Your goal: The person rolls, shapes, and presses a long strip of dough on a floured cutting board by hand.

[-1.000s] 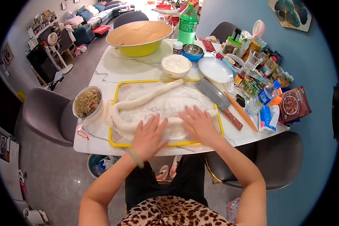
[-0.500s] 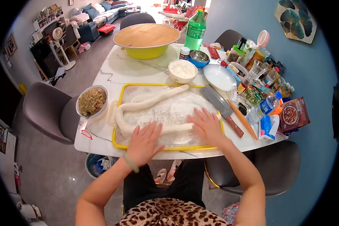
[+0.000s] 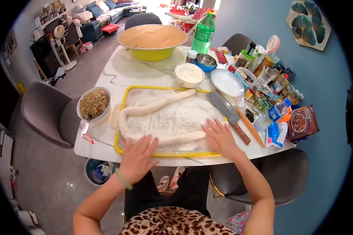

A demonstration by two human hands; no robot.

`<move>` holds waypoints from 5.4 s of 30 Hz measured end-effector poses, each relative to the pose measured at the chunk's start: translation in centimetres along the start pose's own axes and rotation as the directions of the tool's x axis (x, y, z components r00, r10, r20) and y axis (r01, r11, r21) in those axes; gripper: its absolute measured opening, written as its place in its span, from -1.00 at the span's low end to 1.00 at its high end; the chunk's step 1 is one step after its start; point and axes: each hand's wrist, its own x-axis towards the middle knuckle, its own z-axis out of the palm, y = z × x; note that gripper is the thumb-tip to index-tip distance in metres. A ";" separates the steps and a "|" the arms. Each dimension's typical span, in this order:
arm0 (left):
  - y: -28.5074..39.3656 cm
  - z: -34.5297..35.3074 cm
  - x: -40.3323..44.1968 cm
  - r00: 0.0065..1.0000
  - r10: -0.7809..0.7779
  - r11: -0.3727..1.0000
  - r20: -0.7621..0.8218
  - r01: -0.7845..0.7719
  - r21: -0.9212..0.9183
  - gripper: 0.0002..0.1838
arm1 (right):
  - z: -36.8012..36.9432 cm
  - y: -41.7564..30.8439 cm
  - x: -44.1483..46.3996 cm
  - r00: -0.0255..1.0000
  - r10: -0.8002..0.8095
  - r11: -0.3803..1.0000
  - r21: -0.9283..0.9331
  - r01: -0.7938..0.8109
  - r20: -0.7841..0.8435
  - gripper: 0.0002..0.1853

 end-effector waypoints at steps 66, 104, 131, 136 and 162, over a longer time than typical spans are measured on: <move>0.2 0.3 -0.3 0.997 -0.070 0.997 -0.025 0.070 -0.018 -0.26 | -0.4 -4.4 1.9 0.988 -0.072 0.997 -0.017 0.075 0.133 -0.55; 3.3 1.1 3.2 0.999 -0.033 0.994 0.040 0.037 -0.099 -0.25 | 0.4 -0.2 3.2 0.999 -0.033 0.999 0.006 0.033 -0.025 -0.52; -6.8 4.0 11.0 0.884 -0.324 0.901 -0.338 0.179 -0.395 -0.58 | -2.0 5.1 15.7 0.997 0.079 0.997 -0.011 -0.079 -0.001 -0.70; -6.3 8.1 21.4 0.881 -0.336 0.889 -0.333 0.180 -0.422 -0.68 | -3.6 10.8 15.5 0.790 0.531 0.469 0.671 -0.574 0.305 -0.71; -6.6 0.0 6.7 0.983 0.183 0.953 -0.036 -0.186 -0.240 -0.75 | -2.4 -0.1 2.4 0.987 -0.134 0.990 -0.041 0.131 -0.088 -0.73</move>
